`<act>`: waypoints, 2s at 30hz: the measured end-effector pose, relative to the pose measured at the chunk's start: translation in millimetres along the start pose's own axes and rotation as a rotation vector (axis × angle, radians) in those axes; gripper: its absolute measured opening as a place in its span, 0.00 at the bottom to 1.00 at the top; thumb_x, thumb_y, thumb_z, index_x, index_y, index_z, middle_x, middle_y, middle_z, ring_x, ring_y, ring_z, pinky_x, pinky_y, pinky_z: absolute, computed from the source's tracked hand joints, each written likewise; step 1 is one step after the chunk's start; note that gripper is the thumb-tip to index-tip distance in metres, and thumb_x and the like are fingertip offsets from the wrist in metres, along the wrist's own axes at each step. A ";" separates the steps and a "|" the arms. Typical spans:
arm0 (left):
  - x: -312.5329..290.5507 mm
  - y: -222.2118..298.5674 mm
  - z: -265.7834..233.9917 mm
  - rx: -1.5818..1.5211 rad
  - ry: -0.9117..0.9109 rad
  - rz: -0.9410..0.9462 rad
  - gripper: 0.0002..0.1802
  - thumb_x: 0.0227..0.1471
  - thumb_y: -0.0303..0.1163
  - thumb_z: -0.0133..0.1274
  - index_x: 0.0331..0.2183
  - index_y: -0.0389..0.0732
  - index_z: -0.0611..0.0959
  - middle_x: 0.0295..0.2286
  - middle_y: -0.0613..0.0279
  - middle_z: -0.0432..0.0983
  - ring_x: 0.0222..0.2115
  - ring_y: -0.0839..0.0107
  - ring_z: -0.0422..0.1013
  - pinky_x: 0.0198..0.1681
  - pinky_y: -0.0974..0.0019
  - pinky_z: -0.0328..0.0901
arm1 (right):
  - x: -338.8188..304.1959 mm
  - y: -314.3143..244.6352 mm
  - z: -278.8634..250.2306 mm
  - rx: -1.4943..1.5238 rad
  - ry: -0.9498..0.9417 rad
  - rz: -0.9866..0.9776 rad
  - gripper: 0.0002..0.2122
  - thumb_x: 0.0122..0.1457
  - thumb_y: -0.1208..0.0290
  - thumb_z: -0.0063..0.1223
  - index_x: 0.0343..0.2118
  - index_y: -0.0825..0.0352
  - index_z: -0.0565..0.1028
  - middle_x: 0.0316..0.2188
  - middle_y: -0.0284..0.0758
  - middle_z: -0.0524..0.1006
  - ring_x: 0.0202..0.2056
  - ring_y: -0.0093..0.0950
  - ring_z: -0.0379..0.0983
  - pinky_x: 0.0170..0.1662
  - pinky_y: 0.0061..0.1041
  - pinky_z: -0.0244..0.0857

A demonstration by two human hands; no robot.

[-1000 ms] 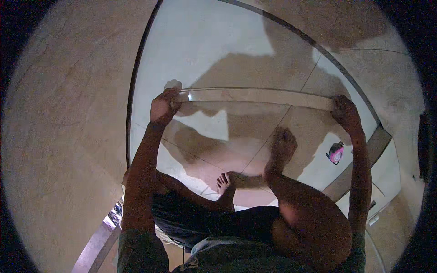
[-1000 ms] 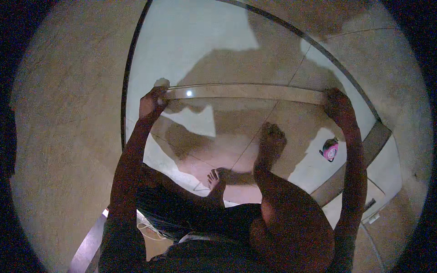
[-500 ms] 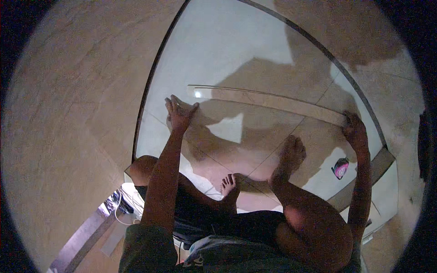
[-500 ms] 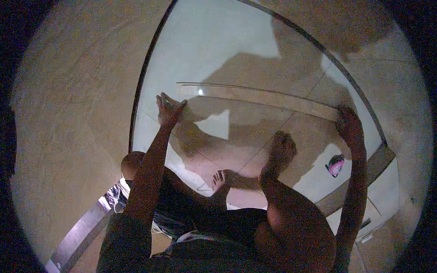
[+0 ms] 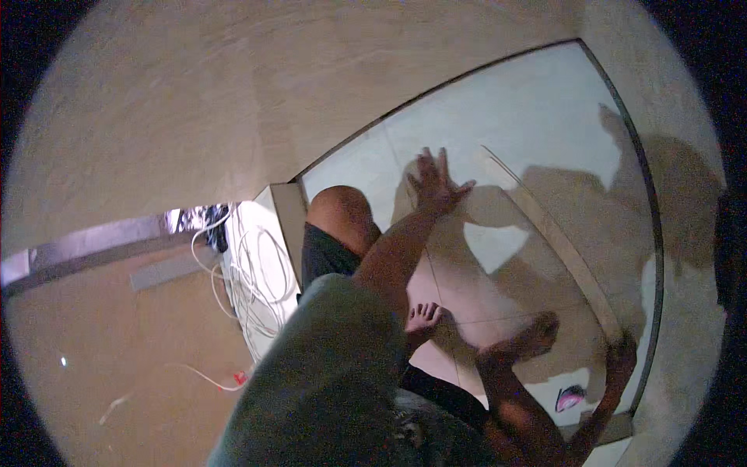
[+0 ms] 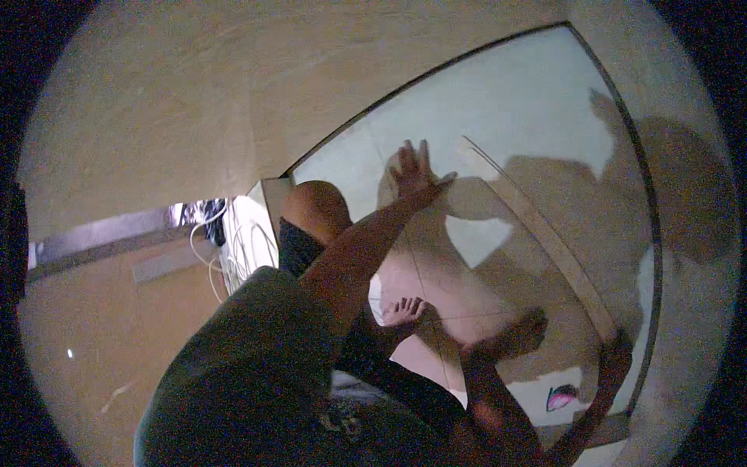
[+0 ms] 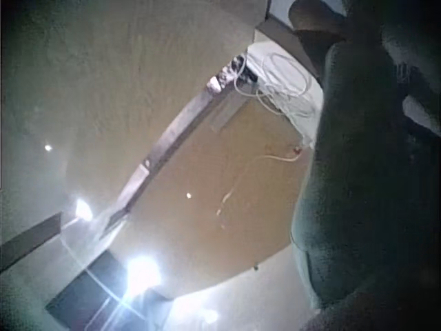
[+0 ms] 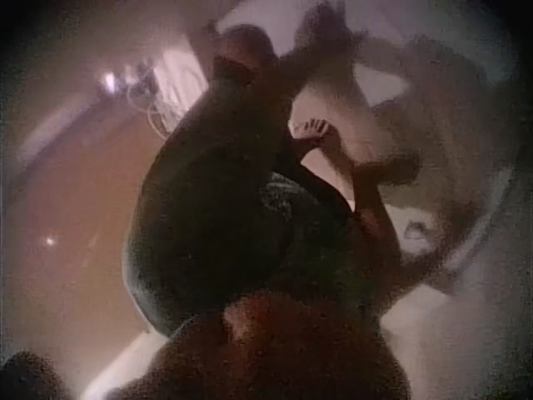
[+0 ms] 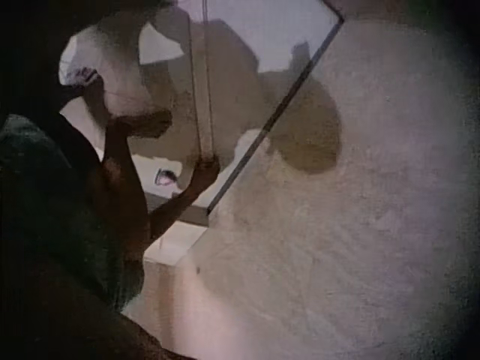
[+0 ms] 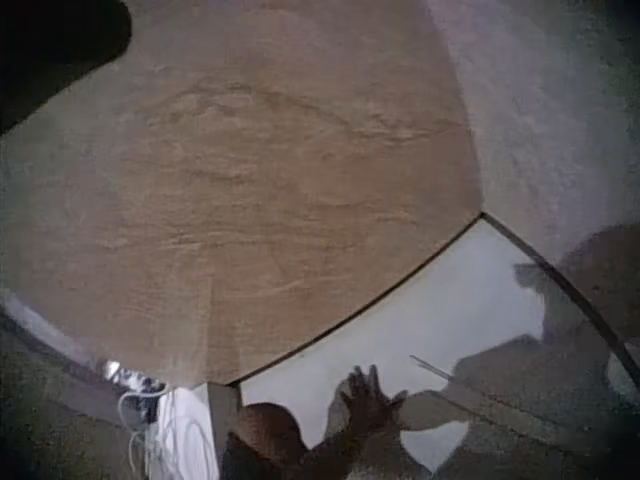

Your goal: The person places and fits thin wooden panels onto a tiled floor by hand, aligning them against the wall edges and other panels.

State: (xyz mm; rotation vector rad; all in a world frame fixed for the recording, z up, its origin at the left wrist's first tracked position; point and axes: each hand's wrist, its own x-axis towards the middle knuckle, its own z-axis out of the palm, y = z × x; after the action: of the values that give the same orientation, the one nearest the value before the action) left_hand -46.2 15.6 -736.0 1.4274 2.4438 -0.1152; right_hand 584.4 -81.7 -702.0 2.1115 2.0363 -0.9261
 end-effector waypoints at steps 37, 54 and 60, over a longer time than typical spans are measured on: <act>51.1 -89.1 78.6 0.584 0.114 0.387 0.58 0.51 0.70 0.46 0.67 0.50 0.37 0.63 0.28 0.29 0.63 0.28 0.33 0.60 0.27 0.42 | -22.1 -46.3 22.4 -0.138 0.317 -0.218 0.23 0.50 0.66 0.62 0.50 0.67 0.72 0.51 0.45 0.71 0.54 0.47 0.64 0.59 0.45 0.57; 12.1 -22.1 10.4 0.303 -0.253 0.091 0.86 0.24 0.77 0.62 0.65 0.42 0.29 0.62 0.25 0.23 0.64 0.31 0.25 0.60 0.24 0.35 | -57.9 -60.2 53.2 0.260 0.207 -0.123 0.25 0.51 0.75 0.61 0.53 0.67 0.68 0.53 0.47 0.66 0.56 0.48 0.61 0.61 0.41 0.55; 12.2 -21.8 8.3 0.249 -0.284 0.018 0.90 0.20 0.75 0.65 0.63 0.46 0.22 0.62 0.32 0.13 0.63 0.33 0.15 0.56 0.18 0.33 | -38.9 -77.8 37.8 0.004 0.177 -0.244 0.25 0.51 0.71 0.63 0.52 0.66 0.68 0.53 0.47 0.66 0.55 0.48 0.62 0.60 0.44 0.54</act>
State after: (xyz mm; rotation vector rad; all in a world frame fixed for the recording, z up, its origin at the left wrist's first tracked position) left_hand -68.7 13.1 -749.5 1.4183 2.2412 -0.5948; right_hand 500.5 -123.4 -687.6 2.0451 2.4239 -0.7944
